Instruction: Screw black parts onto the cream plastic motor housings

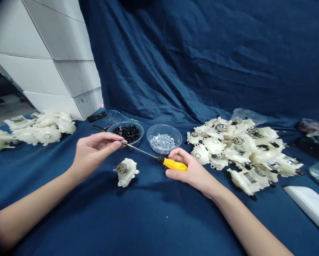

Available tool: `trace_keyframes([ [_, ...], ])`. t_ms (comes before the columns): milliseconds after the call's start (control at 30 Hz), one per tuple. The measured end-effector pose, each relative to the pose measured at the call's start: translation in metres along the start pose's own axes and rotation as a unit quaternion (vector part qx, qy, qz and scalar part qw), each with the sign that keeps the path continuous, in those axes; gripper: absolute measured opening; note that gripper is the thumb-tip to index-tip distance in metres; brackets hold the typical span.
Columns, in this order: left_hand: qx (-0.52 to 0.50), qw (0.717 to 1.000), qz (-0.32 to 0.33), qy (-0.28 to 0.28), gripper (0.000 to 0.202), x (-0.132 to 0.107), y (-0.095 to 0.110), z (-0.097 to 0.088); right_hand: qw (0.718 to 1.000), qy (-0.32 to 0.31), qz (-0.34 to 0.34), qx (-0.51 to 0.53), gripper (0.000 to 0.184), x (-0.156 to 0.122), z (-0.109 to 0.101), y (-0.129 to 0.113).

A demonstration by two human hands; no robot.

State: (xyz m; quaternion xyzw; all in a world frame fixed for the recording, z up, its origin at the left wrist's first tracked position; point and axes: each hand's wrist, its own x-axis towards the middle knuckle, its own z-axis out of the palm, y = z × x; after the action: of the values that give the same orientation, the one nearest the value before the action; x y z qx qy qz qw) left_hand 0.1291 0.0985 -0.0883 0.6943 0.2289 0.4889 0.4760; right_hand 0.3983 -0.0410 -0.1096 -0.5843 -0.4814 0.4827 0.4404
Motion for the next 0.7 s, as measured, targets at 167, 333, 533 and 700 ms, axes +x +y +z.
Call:
trace_keyframes([
  [167,0.02,0.999,0.033,-0.018,0.012,-0.0005,0.0015,-0.0004,0.998,0.054,-0.015,-0.02,0.037,0.0017,-0.0046,-0.0008],
  [333,0.014,0.998,0.048,-0.036,0.014,-0.0013,-0.0003,-0.0011,0.999,-0.018,-0.021,-0.02,0.046,0.0028,-0.0097,0.0031],
  [533,-0.001,0.999,0.044,-0.025,0.014,0.0002,-0.0014,-0.0014,1.0,-0.028,-0.007,-0.01,0.043,0.0012,-0.0043,0.004],
  [700,0.011,0.997,0.061,-0.036,0.016,-0.0003,-0.0015,-0.0021,0.997,0.068,-0.032,-0.026,0.038,0.0019,-0.0055,0.0022],
])
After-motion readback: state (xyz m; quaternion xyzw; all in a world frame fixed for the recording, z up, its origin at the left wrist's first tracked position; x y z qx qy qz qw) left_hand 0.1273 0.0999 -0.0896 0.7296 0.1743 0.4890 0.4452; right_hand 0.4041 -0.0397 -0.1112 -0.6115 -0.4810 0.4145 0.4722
